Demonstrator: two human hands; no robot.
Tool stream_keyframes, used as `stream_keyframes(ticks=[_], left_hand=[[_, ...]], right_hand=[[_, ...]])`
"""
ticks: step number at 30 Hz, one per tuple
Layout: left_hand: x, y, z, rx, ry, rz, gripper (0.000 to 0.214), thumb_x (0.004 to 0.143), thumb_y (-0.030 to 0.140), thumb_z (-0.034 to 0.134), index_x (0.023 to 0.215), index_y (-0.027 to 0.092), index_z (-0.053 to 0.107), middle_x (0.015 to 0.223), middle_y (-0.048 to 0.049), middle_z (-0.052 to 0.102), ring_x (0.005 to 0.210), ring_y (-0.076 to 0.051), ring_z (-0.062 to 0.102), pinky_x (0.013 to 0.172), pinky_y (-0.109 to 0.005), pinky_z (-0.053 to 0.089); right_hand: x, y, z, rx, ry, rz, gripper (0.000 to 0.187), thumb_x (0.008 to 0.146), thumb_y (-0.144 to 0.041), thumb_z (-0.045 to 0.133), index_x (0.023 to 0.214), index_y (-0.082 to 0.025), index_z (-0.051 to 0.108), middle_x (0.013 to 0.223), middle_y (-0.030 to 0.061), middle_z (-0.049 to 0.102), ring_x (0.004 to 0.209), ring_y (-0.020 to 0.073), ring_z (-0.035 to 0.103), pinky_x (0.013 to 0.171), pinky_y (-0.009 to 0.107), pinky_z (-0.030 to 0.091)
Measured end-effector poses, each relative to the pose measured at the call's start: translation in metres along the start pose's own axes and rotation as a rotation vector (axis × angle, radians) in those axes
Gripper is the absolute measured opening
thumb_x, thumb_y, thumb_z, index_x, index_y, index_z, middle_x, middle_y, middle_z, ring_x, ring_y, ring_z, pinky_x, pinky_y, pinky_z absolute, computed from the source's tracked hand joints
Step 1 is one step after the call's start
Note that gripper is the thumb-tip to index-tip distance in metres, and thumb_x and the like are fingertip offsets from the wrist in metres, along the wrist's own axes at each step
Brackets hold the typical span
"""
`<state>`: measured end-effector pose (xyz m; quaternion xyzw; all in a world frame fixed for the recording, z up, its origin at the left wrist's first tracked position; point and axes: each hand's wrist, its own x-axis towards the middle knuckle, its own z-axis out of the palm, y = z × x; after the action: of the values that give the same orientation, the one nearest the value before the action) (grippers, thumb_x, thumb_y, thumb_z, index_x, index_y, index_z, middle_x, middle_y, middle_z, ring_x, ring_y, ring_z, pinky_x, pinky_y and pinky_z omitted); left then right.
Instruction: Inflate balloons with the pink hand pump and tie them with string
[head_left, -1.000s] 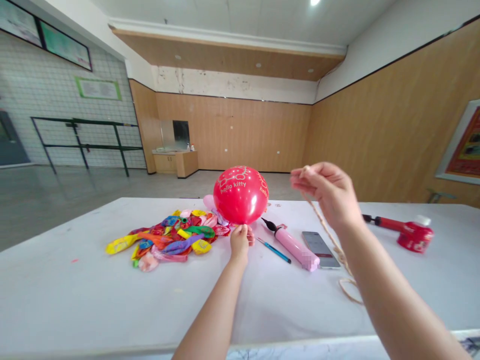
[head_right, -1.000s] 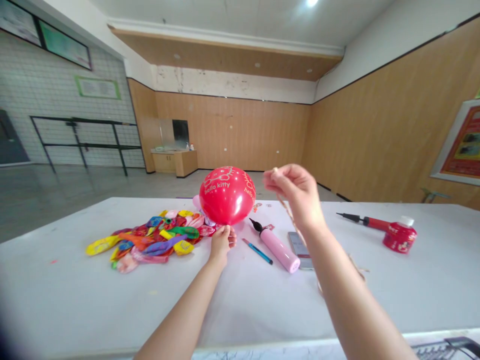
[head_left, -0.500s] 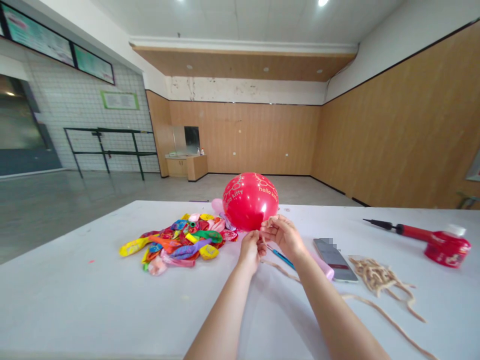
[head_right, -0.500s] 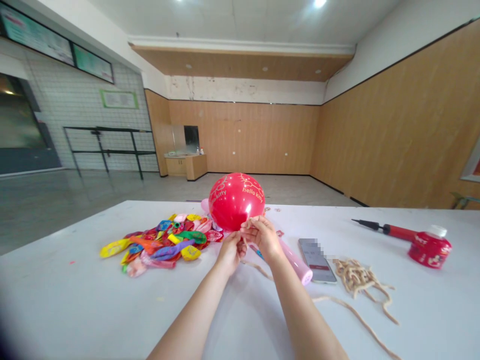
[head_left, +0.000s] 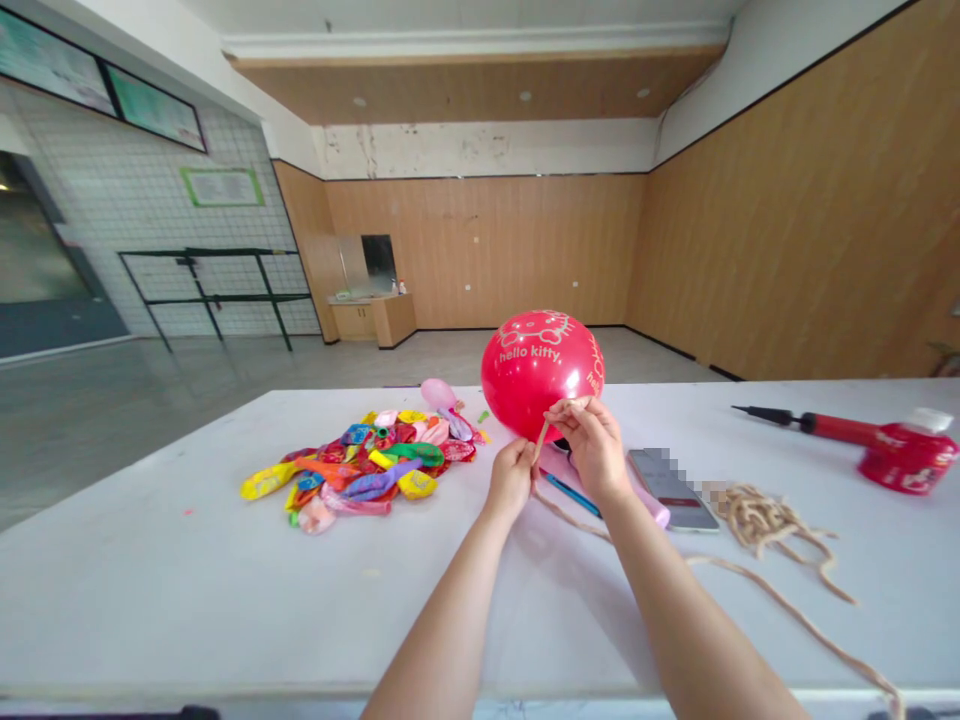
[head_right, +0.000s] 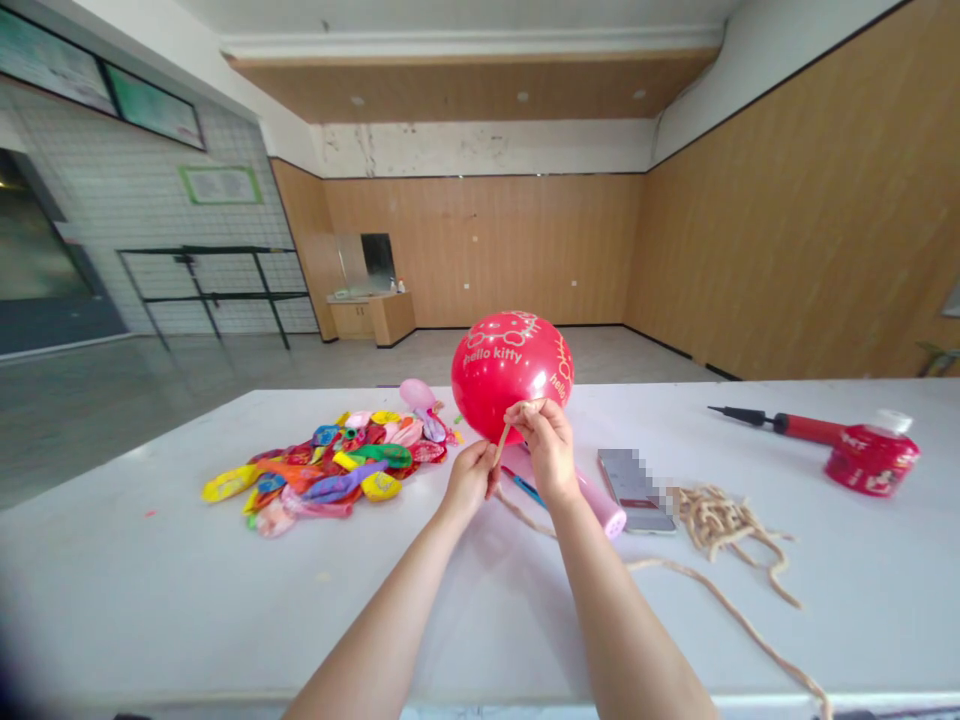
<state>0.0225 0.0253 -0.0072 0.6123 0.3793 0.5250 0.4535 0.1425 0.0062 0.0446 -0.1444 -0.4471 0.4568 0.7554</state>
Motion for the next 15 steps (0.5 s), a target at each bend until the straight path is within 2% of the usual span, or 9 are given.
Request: stream_keyframes(ticks=[5, 10, 12, 15], left_hand=[[-0.004, 0.005, -0.003, 0.354, 0.086, 0.235, 0.033, 0.090, 0.034, 0.042, 0.060, 0.019, 0.044, 0.055, 0.0015, 0.047, 0.054, -0.012, 0.045, 0.053, -0.023, 0.029], [-0.009, 0.007, -0.007, 0.652, 0.066, 0.260, 0.025, 0.089, 0.023, 0.043, 0.066, 0.019, 0.052, 0.063, -0.0017, 0.056, 0.061, -0.016, 0.051, 0.059, -0.025, 0.030], [-0.010, 0.008, -0.007, 0.688, 0.076, 0.255, 0.024, 0.088, 0.022, 0.045, 0.065, 0.020, 0.053, 0.062, -0.0025, 0.055, 0.061, -0.017, 0.051, 0.060, -0.026, 0.030], [-0.011, 0.010, -0.007, 0.592, 0.139, 0.275, 0.024, 0.085, 0.020, 0.051, 0.062, 0.021, 0.053, 0.059, -0.0024, 0.051, 0.060, -0.018, 0.050, 0.061, -0.026, 0.030]], right_hand=[[0.003, 0.006, 0.000, -0.053, -0.010, -0.032, 0.012, 0.077, -0.028, 0.064, 0.069, -0.022, 0.058, 0.068, -0.0020, 0.061, 0.071, 0.0131, 0.057, 0.077, 0.028, 0.047], [0.004, 0.001, 0.009, -0.096, -0.047, -0.018, 0.013, 0.077, -0.027, 0.062, 0.067, -0.021, 0.056, 0.065, -0.0024, 0.058, 0.066, 0.0123, 0.053, 0.068, 0.025, 0.044], [0.006, -0.003, 0.017, -0.130, -0.093, 0.024, 0.013, 0.077, -0.028, 0.062, 0.067, -0.022, 0.055, 0.064, -0.0024, 0.058, 0.063, 0.0125, 0.053, 0.064, 0.025, 0.043], [0.012, -0.006, 0.030, -0.261, -0.166, 0.074, 0.013, 0.075, -0.031, 0.064, 0.068, -0.022, 0.057, 0.064, -0.0022, 0.059, 0.062, 0.0127, 0.052, 0.063, 0.025, 0.042]])
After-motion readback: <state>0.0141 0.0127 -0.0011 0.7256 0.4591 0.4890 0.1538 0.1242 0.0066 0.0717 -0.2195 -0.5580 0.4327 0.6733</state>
